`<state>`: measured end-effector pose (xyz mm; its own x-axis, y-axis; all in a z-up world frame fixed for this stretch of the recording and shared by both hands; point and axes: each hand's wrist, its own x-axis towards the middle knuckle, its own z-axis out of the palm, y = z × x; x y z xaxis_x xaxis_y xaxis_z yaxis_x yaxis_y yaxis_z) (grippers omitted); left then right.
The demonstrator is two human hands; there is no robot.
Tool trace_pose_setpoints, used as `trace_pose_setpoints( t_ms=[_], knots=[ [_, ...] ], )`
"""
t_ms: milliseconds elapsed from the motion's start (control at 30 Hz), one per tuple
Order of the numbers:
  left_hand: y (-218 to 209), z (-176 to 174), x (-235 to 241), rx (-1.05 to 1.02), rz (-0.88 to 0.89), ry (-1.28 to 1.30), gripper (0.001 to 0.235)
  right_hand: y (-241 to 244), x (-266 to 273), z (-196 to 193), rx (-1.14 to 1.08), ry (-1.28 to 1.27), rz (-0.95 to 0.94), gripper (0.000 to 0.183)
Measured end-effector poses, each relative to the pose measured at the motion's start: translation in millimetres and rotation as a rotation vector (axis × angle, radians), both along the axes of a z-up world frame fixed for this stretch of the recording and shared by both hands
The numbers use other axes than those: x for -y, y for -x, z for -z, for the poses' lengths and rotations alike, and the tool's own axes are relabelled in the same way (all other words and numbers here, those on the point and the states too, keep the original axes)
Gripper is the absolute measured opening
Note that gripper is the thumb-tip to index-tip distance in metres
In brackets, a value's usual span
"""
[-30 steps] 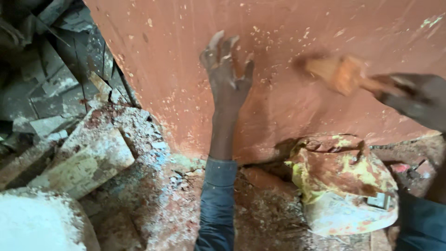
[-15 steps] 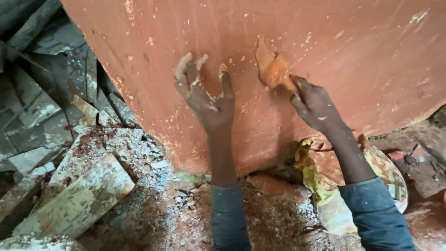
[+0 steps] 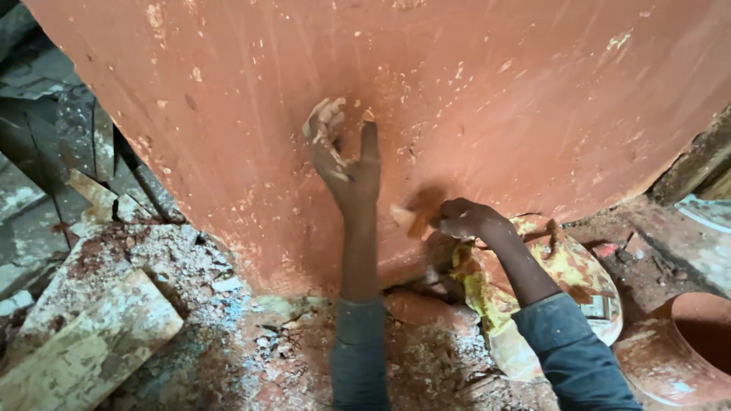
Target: The person applies a reddish plaster mixture to a brick wall using a sponge, smoothing the surface in repeated strokes. They periodically dip the sponge into a bucket of water to clean it and continue working on different sections of the wall.
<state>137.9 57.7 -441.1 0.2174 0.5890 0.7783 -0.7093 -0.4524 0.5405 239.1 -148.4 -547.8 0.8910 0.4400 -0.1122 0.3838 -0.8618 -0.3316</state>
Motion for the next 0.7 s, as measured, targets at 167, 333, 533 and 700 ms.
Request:
trace_pose_setpoints(
  t_ms=[167,333,533,700],
  knots=[
    [-2,-1,-21,-0.054,0.163,0.093,0.027,-18,-6,5,0.106,-0.159,-0.145,0.049],
    [14,-7,-29,-0.096,0.117,0.041,0.02,17,-16,-63,0.128,-0.27,0.045,0.041],
    [18,-12,-29,-0.065,-0.003,-0.055,0.012,89,-7,-135,0.57,-0.594,-0.094,0.029],
    [15,-8,-28,-0.039,-0.037,-0.174,0.015,113,4,-152,0.29,-0.96,0.058,0.019]
  ],
)
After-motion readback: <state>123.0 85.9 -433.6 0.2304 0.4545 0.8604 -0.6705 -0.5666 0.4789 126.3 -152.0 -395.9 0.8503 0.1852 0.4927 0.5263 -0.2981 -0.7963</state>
